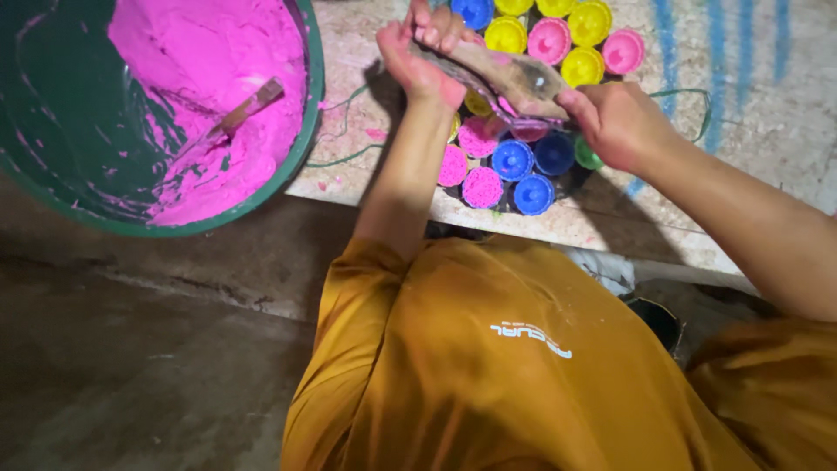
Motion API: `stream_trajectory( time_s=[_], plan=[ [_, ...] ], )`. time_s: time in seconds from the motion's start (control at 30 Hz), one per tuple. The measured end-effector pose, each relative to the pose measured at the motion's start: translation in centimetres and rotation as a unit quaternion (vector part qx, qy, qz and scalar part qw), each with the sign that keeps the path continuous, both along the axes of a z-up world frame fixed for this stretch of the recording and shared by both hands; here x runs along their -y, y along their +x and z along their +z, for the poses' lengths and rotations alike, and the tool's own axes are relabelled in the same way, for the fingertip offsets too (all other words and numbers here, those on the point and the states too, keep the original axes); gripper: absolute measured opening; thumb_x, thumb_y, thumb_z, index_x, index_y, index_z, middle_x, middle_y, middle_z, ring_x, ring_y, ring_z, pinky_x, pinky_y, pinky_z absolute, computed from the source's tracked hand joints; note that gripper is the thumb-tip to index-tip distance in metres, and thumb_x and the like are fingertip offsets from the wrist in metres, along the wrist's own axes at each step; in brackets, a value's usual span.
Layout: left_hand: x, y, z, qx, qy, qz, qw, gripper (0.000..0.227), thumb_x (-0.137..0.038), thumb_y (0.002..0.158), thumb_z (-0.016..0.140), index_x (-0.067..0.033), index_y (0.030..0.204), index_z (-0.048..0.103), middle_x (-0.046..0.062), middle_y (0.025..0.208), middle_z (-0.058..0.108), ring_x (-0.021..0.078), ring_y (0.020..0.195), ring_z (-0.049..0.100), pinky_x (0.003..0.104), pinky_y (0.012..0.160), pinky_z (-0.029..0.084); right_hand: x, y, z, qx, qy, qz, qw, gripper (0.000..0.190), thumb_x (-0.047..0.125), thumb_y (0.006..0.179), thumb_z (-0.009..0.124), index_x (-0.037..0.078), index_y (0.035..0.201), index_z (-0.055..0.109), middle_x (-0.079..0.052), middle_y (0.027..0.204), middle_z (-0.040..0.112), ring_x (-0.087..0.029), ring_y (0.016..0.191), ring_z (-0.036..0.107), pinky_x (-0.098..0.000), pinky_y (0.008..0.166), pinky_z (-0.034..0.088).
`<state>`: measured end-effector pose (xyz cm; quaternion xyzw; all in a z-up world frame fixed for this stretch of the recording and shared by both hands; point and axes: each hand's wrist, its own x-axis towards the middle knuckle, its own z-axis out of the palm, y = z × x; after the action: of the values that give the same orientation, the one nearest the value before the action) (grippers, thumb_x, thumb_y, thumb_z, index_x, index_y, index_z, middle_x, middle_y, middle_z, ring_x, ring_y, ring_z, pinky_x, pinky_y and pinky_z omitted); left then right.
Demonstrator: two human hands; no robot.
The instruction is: The person arranges colorful plastic molds in a basket and uses a wooden press to scoop pink paste from a green basin, filling each mold cavity. The person repeatedly scoops paste and presses it into the molds, then scrapes excess paste from the tool back into the basin.
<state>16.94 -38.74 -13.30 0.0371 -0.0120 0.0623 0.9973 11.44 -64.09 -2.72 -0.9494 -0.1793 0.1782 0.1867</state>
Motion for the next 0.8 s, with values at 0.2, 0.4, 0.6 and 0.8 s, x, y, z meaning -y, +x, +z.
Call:
stream_trajectory(
  time_s=[0.2, 0.4, 0.6, 0.8],
  plan=[
    [-1.7, -1.1, -0.3, -0.079, 0.056, -0.134, 0.986, 0.059, -0.056, 0.094, 0.035, -0.0042, 0.112, 0.055, 0.007, 0.098, 0.064, 0.0206, 0.088, 0.058, 0.039, 0.083, 0.050, 1.3, 0.1, -0.8, 0.010, 0.093, 0.006, 0.996, 0.052, 0.046, 0.111, 0.047, 0.002, 0.091, 0.068, -0.018, 0.075, 0.066, -0.036, 0.070, 0.065, -0.0469, 0.065, 0.049],
    [-0.5, -4.2, -6.0, -0.140, 0.410, -0.352, 0.830, 0.097, -0.083, 0.091, 0.014, -0.0145, 0.155, 0.042, 0.014, 0.127, 0.069, 0.0115, 0.066, 0.060, 0.025, 0.043, 0.037, 3.4, -0.9, -3.7, -0.051, 0.186, -0.036, 0.981, 0.062, 0.054, 0.109, 0.040, 0.004, 0.081, 0.061, -0.010, 0.063, 0.059, -0.023, 0.059, 0.060, -0.0389, 0.058, 0.047],
    [-0.1, -7.2, -6.9, -0.134, 0.565, -0.267, 0.769, 0.086, -0.074, 0.096, 0.021, -0.0206, 0.163, 0.016, 0.011, 0.112, 0.076, 0.0143, 0.042, 0.050, 0.027, 0.036, 0.039, 4.3, -1.1, -6.2, 0.036, 0.220, -0.056, 0.973, 0.067, 0.058, 0.113, 0.037, 0.002, 0.084, 0.060, -0.009, 0.068, 0.058, -0.020, 0.063, 0.059, -0.0377, 0.060, 0.046],
    [-1.5, -13.3, -0.2, 0.107, 0.935, -0.006, 0.339, 0.079, -0.038, 0.104, 0.055, -0.0114, 0.167, 0.016, 0.014, 0.102, 0.075, 0.0344, 0.065, 0.067, 0.048, 0.059, 0.053, 5.4, -1.4, -4.8, 0.027, 0.266, -0.091, 0.959, 0.071, 0.064, 0.112, 0.030, 0.003, 0.096, 0.063, -0.007, 0.070, 0.060, -0.017, 0.062, 0.061, -0.0341, 0.058, 0.047]
  ],
)
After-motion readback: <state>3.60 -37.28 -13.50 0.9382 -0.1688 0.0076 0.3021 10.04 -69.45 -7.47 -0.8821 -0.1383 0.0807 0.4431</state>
